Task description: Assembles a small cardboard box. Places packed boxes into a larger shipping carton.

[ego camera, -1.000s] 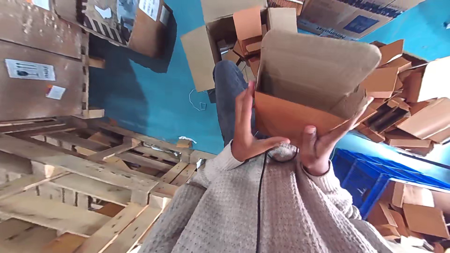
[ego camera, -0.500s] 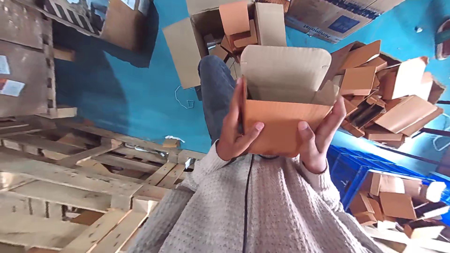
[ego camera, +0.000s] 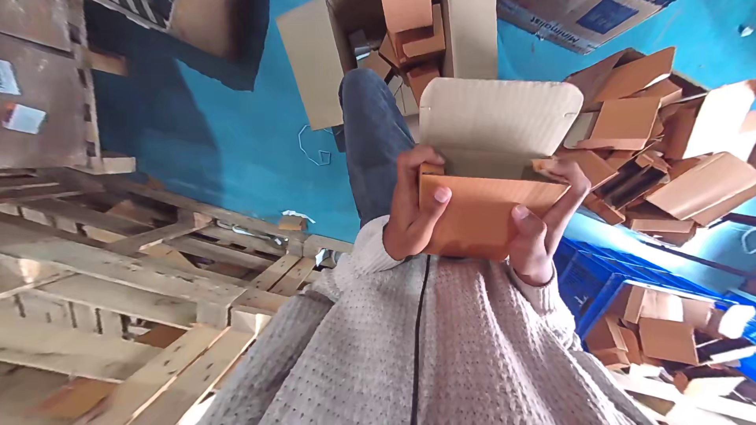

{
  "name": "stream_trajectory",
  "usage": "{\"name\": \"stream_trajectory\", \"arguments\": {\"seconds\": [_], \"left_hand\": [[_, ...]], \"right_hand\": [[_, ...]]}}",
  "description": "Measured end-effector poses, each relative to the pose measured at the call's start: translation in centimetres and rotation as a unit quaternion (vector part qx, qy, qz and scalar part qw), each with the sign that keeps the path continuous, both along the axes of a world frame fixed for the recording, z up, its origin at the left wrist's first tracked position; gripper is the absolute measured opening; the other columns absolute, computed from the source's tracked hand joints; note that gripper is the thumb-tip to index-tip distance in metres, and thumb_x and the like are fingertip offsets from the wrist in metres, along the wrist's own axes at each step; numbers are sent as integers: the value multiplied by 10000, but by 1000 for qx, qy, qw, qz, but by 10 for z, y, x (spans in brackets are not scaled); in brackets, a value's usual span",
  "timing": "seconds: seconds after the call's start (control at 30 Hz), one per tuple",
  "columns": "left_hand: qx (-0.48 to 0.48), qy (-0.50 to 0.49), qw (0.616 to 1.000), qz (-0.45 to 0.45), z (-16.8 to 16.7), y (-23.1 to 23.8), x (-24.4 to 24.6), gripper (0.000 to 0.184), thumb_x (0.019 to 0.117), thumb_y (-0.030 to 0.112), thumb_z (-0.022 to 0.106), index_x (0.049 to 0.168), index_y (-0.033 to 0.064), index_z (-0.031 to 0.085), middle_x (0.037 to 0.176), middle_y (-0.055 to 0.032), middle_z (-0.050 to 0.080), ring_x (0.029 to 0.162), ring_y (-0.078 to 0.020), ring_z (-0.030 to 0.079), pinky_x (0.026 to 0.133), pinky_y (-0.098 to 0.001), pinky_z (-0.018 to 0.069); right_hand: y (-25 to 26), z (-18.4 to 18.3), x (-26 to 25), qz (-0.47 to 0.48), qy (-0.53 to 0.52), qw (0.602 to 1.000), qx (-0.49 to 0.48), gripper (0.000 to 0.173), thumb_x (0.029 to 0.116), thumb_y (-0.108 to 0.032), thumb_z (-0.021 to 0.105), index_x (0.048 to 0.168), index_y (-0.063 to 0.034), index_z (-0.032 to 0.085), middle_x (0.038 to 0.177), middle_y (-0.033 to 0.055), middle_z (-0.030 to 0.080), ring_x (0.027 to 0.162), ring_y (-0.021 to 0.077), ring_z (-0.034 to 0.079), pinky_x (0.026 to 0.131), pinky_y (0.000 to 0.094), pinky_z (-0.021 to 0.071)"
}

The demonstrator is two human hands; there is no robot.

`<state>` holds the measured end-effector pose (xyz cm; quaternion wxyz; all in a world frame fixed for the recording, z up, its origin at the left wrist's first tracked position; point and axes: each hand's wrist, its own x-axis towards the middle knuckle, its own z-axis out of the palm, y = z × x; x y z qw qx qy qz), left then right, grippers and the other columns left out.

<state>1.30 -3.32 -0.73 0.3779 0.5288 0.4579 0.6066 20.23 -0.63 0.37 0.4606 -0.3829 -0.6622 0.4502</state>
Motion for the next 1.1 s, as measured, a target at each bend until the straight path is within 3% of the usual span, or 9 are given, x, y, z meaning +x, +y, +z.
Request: {"name": "stream_trajectory", "arguments": {"seconds": [0.07, 0.27, 0.43, 0.5, 0.57, 0.67, 0.83, 0.97, 1.1], "left_hand": [[6, 16, 1000, 0, -2, -1, 0, 293, 1089, 461, 370, 1120, 184, 460, 1028, 98, 482, 999, 73, 485, 885, -120, 418], [-36, -9, 999, -20, 1, -2, 1, 471, 1093, 510, 235, 958, 149, 505, 1127, 15, 495, 1142, -24, 474, 973, -186, 394], [-91, -124, 988, -28, 12, 6, -1, 395, 1117, 378, 284, 1029, 148, 593, 1060, 82, 587, 1003, 20, 570, 873, -168, 497], [-99, -180, 978, -23, 17, 17, -6, 346, 1112, 303, 315, 1128, 119, 608, 1077, 67, 632, 1019, -31, 609, 908, -237, 529], [-92, -204, 975, -12, 28, 29, -8, 224, 1081, 180, 418, 1281, 84, 448, 1138, 48, 629, 1076, -56, 616, 960, -291, 532], [-109, -193, 974, -39, 54, 51, -8, 517, 1049, 123, 374, 1521, -4, 209, 1266, -38, 599, 1124, -65, 601, 978, -291, 523], [-105, -159, 974, -122, 71, 83, -15, 498, 1047, 152, 327, 1512, -26, 330, 1466, -81, 484, 1301, -103, 518, 1100, -296, 451], [-66, -103, 979, -164, 71, 88, -25, 629, 1064, 229, 492, 1586, -2, 229, 1593, -65, 387, 1359, -128, 500, 1121, -314, 455], [-22, -76, 972, -223, 75, 86, -28, 563, 1034, 177, 580, 1518, -21, 373, 1373, -13, 599, 1156, -80, 629, 985, -275, 557]], "right_hand": [[-1, -3, -2, -23, -11, 1000, 11, 252, 1065, -390, 414, 1247, -239, 499, 1244, -102, 510, 1245, 23, 463, 1053, 256, 402], [0, -10, -6, -95, 19, 995, -10, 418, 1107, -380, 233, 853, -193, 507, 995, -56, 536, 1040, 22, 523, 930, 219, 424], [9, 1, -7, -91, 59, 993, -49, 388, 1053, -321, 281, 762, -177, 493, 1088, 9, 560, 1128, 98, 522, 977, 258, 416], [16, 11, -3, -78, 106, 987, -92, 357, 1026, -208, 269, 818, -162, 556, 1165, 14, 594, 1175, 120, 537, 1004, 301, 444], [28, 32, -3, -77, 174, 965, -182, 327, 986, -119, 273, 1085, -137, 584, 1187, -23, 637, 1154, 88, 595, 972, 294, 508], [52, 62, 2, 2, 241, 932, -272, 626, 962, -67, 258, 1585, -134, 283, 1480, 30, 509, 1298, 125, 555, 1054, 343, 504], [66, 90, 2, 1, 217, 914, -343, 241, 1033, -138, 484, 1235, -205, 597, 1048, -73, 728, 926, 26, 708, 787, 223, 613], [64, 90, 12, 22, 197, 929, -314, 468, 1021, -56, 524, 1463, -193, 452, 1223, -23, 685, 1020, 75, 697, 845, 266, 615], [55, 89, 23, 48, 148, 950, -270, 503, 1034, -80, 509, 1521, -189, 444, 1283, -17, 648, 1031, 49, 670, 822, 225, 597]]}}
